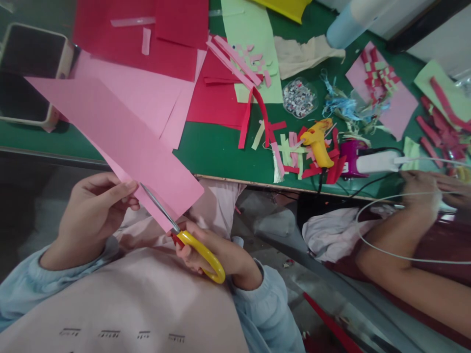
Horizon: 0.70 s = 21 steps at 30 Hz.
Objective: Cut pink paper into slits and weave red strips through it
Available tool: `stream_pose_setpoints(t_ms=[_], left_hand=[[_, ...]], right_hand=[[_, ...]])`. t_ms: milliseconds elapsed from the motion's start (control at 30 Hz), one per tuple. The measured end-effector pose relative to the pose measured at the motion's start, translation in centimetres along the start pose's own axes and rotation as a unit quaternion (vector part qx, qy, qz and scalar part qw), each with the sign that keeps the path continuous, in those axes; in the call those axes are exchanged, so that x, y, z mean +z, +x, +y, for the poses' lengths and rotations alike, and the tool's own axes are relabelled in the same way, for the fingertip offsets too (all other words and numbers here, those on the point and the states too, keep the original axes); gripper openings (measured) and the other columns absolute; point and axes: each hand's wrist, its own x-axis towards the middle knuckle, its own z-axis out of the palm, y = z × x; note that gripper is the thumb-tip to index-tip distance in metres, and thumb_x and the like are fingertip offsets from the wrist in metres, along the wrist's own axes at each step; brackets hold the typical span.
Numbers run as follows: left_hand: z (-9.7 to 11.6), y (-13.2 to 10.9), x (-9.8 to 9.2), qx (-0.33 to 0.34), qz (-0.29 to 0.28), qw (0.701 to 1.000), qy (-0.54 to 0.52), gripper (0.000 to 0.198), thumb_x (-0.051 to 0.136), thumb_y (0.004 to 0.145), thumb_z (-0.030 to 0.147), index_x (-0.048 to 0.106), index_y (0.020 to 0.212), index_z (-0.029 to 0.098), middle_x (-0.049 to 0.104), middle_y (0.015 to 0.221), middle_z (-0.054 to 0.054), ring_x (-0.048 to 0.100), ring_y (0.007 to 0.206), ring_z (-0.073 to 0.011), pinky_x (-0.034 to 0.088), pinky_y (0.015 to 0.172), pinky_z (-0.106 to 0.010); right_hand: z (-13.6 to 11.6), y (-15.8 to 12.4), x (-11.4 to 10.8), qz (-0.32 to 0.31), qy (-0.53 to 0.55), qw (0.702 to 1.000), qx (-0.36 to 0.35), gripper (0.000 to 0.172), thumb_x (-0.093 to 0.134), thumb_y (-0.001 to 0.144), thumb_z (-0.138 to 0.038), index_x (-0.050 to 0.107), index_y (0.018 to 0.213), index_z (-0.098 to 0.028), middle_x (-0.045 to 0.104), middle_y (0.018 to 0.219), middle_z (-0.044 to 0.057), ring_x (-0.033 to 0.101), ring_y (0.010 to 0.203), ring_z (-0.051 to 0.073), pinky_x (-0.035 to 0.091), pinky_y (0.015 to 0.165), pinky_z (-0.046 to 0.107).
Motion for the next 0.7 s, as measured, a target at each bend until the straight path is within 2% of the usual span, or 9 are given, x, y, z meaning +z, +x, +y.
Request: stream_pose_setpoints(t_ms=[267,400,500,600,700], left_hand=[[-0.1,0.0,0.0,-0.011,0.002,1.000,0.001,0.024,0.093,0.054,0.028,0.072,0.055,0.018,0.065,0.050,0.001,0.060,0.040,-0.0083,0.051,0.041,-0.013],[0.0,0.4,-0.2,-0.001,-0.020,1.000,-0.003,0.026,0.091,0.061,0.033,0.071,0.055,0.017,0.065,0.052,0.001,0.060,0.044,-0.0074,0.054,0.046,-0.015],[0.4,1.0,-0.3,0.019,0.011,1.000,-0.010,0.024,0.091,0.060,0.031,0.073,0.058,0.016,0.067,0.055,0.000,0.059,0.048,-0.0066,0.054,0.047,-0.015],[0.7,1.2,-0.4,0.019,0.031,0.999,-0.009,0.021,0.093,0.057,0.025,0.075,0.061,0.016,0.068,0.057,0.001,0.057,0.046,-0.0056,0.054,0.046,-0.014],[0.8,1.1,-0.3,0.017,0.029,0.999,-0.003,0.020,0.092,0.057,0.024,0.075,0.061,0.015,0.067,0.056,0.001,0.057,0.043,-0.0052,0.055,0.045,-0.013]], right_hand=[[-0.4,0.2,0.3,0.023,-0.002,1.000,0.017,0.062,0.066,0.083,-0.067,0.048,0.119,-0.020,0.046,0.080,-0.004,0.036,0.051,0.003,0.029,0.043,0.018],[-0.1,0.1,0.1,0.014,0.006,1.000,0.022,0.059,0.066,0.084,-0.064,0.048,0.119,-0.021,0.046,0.082,-0.004,0.037,0.050,0.002,0.030,0.043,0.018],[-0.1,-0.1,0.3,0.023,0.015,0.999,0.026,0.058,0.067,0.084,-0.064,0.048,0.119,-0.022,0.046,0.084,-0.003,0.036,0.050,0.002,0.029,0.043,0.017],[-0.2,-0.3,0.6,0.042,-0.004,0.999,0.004,0.056,0.060,0.087,-0.067,0.048,0.118,-0.022,0.044,0.085,-0.003,0.034,0.052,0.002,0.027,0.044,0.017],[0.0,-0.3,0.7,0.022,-0.034,0.999,-0.032,0.056,0.047,0.092,-0.070,0.047,0.117,-0.020,0.041,0.083,-0.003,0.032,0.053,0.003,0.029,0.047,0.019]])
